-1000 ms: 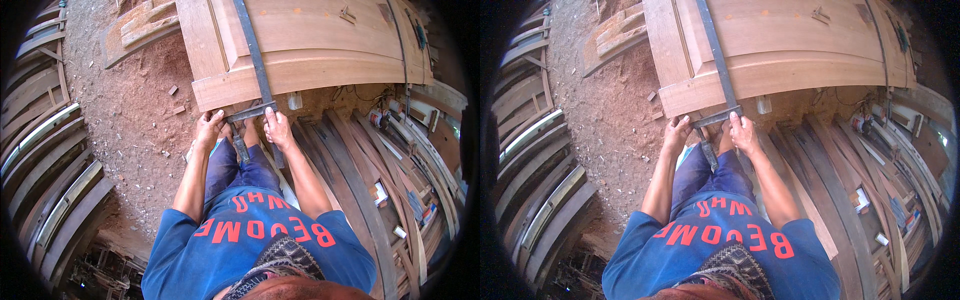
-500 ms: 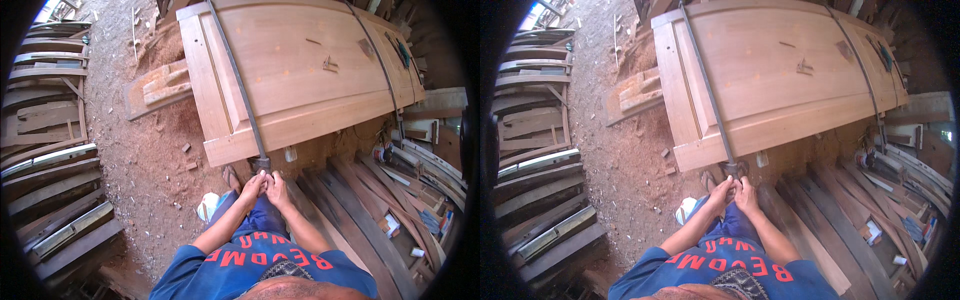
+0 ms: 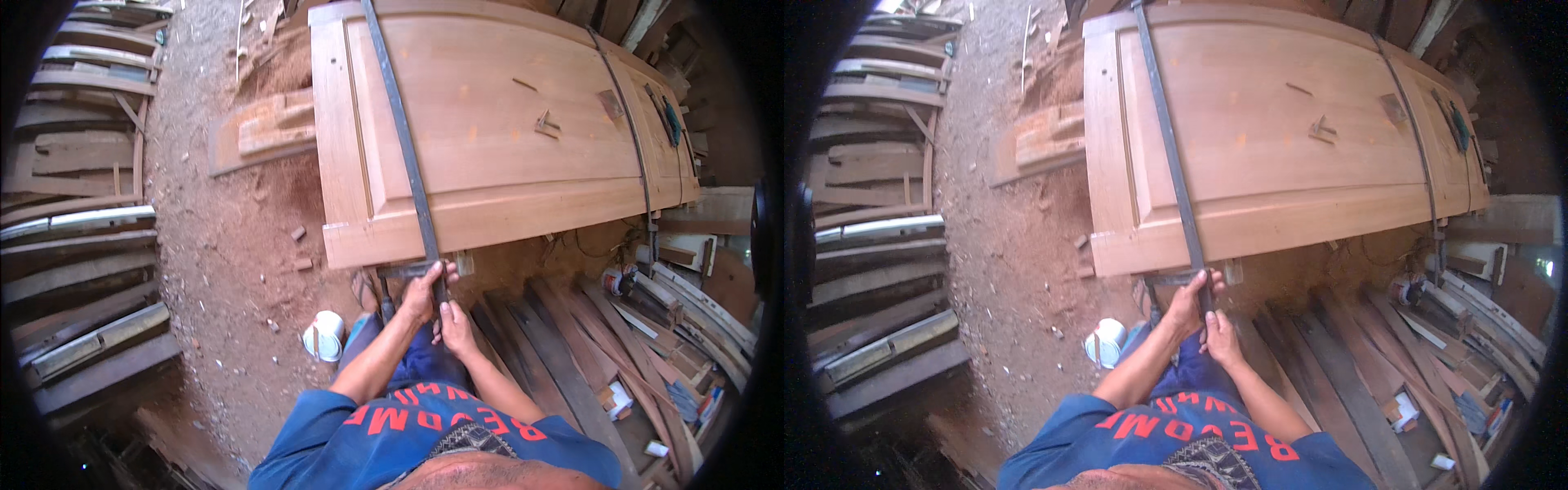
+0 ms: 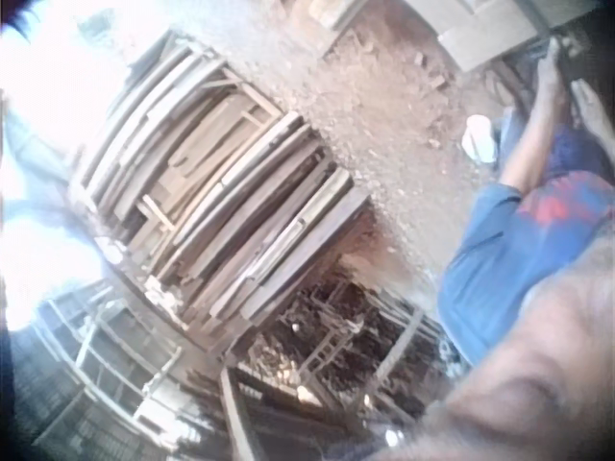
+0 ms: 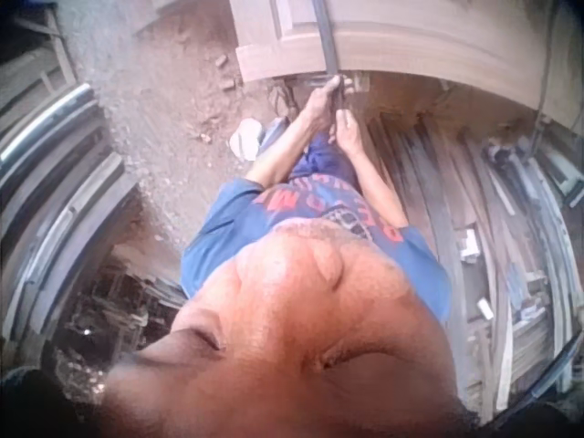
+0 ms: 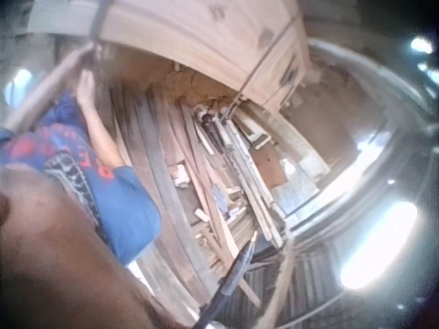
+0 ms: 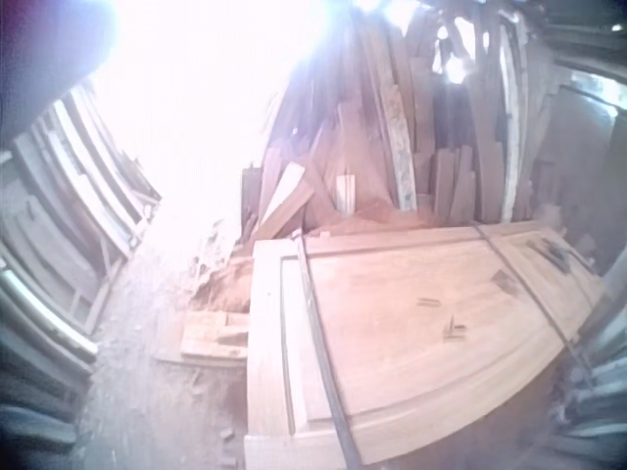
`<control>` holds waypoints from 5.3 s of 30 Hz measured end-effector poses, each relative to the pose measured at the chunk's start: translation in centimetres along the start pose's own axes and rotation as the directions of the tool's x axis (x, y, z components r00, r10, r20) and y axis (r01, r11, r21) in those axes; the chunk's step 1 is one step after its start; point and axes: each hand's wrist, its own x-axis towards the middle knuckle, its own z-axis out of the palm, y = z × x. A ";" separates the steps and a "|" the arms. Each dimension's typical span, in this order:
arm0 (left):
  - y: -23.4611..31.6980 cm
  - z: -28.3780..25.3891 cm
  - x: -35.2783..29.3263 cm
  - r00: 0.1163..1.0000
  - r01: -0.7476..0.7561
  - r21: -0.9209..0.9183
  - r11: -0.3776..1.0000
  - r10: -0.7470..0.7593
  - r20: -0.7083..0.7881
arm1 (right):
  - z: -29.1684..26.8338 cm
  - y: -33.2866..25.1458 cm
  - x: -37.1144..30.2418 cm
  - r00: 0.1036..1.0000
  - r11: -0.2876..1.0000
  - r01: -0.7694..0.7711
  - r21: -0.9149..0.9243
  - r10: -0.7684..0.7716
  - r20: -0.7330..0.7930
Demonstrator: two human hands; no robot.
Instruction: The person assembles a wooden door by securing a frame using clamps, a hammer, and a power drill. They position small wooden blocks, tighten the clamps to hold the pieces together, and use a hammer to tap the frame into alignment before drilling screws.
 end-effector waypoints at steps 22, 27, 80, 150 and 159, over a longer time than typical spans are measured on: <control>-0.7 -1.5 -3.6 0.974 -0.060 0.298 0.953 0.121 -0.192 | 2.6 0.5 0.1 0.998 0.994 0.012 0.110 -0.018 0.056; -0.3 -1.8 -3.4 0.989 0.030 0.236 0.971 0.005 -0.147 | 2.4 0.6 0.3 0.991 0.991 0.136 0.012 -0.136 0.016; 0.1 0.5 0.0 0.999 0.038 -0.019 0.999 -0.038 -0.032 | 8.8 8.4 1.5 0.900 0.850 0.436 -0.297 -0.401 0.173; 4.4 -7.0 -12.3 0.829 -0.005 0.901 0.434 0.506 -0.239 | 1.9 -7.1 8.4 0.968 0.985 0.166 0.051 -0.153 -0.200; -3.4 -2.7 -6.0 0.972 -0.078 0.872 0.483 0.232 -0.041 | -0.4 -3.1 8.2 0.954 0.952 0.267 -0.151 -0.283 -0.096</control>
